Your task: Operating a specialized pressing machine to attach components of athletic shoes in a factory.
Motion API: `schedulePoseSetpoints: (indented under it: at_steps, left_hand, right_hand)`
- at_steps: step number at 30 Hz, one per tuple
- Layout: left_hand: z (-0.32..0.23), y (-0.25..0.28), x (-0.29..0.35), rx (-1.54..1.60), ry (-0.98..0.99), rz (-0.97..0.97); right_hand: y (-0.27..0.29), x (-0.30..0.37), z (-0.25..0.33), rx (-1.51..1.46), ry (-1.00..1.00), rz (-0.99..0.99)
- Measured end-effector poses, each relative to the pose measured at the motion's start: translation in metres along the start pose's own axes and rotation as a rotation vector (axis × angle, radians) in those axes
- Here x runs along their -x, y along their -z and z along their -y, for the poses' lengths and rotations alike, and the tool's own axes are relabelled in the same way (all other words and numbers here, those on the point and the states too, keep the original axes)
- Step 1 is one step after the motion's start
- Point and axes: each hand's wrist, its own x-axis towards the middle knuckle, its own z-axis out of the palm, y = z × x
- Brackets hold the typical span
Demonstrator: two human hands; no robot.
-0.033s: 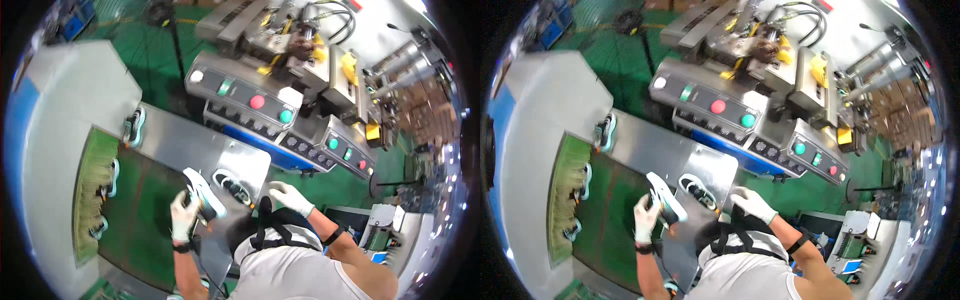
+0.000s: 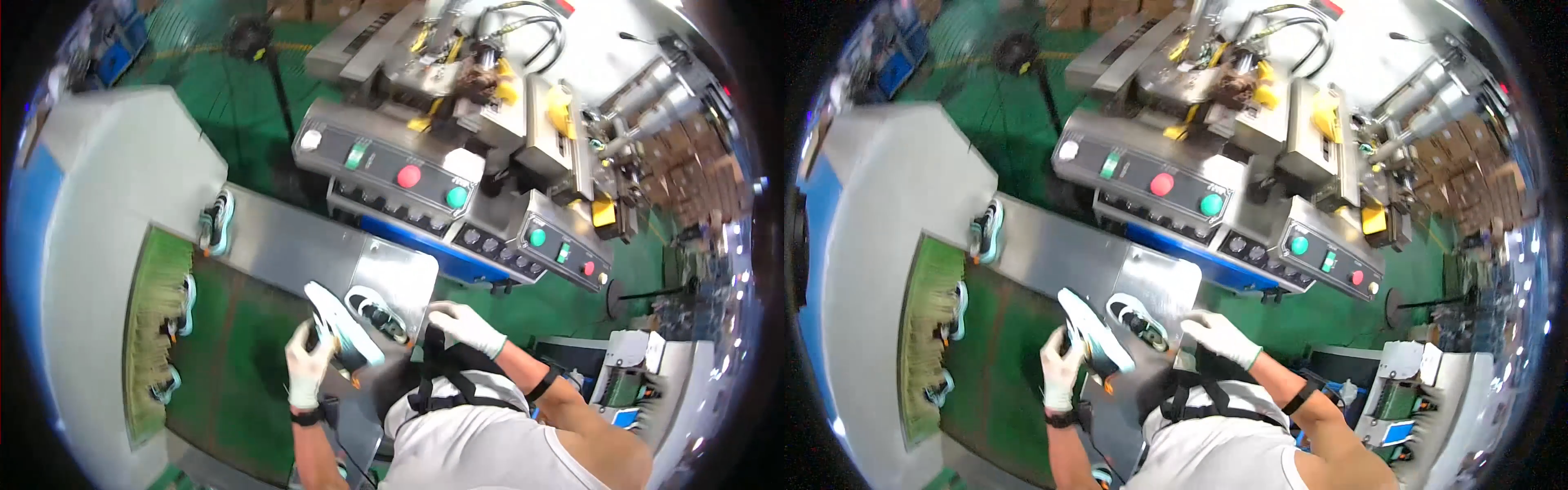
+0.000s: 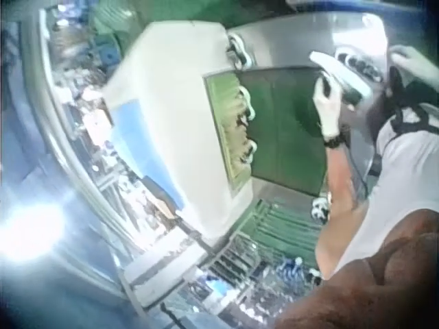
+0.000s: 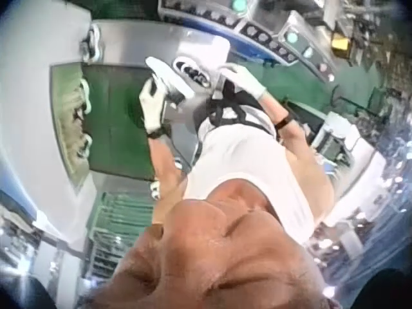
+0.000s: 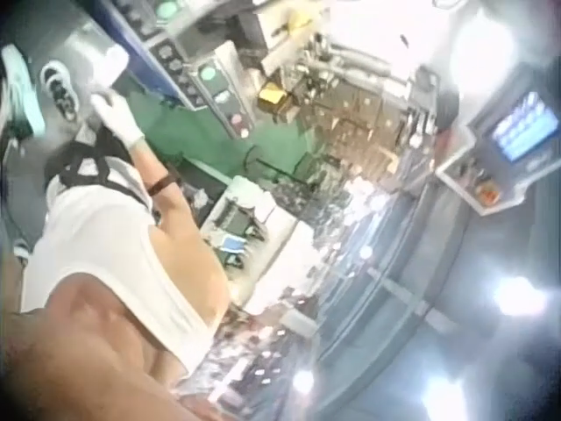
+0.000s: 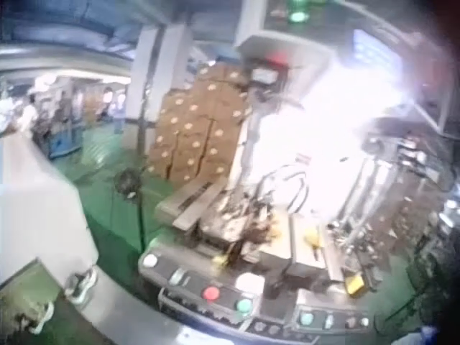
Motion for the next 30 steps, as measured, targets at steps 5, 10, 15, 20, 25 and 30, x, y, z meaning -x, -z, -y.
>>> schedulePoseSetpoints:
  at_steps: [5, 10, 15, 20, 25, 30]
  left_hand:
    - [-0.077, -0.065, 0.005, -0.003, -0.316, 0.362]
    - [-0.136, -0.135, -0.043, 0.123, -0.385, 0.409]
    - [-0.197, -0.185, -0.093, -0.121, -0.533, 0.197]
    - [-0.258, -0.236, -0.197, -0.669, -0.902, 0.096]
    - [-0.262, -0.266, -0.329, -0.769, -0.808, 0.123]
    - [-0.242, -0.297, -0.412, -0.925, -0.748, 0.048]
  right_hand:
    - [-0.019, -0.011, 0.006, -0.877, 0.107, 0.519]
    - [0.054, -0.013, 0.026, -1.295, 0.075, 0.379]
    - [0.16, 0.012, 0.037, -1.347, 0.358, 0.312]
    - [0.226, 0.001, 0.025, -1.356, 0.504, 0.286]
    - [0.248, -0.011, 0.029, -1.26, 0.355, 0.094]
    - [0.258, 0.006, 0.011, -1.264, 0.242, 0.004]
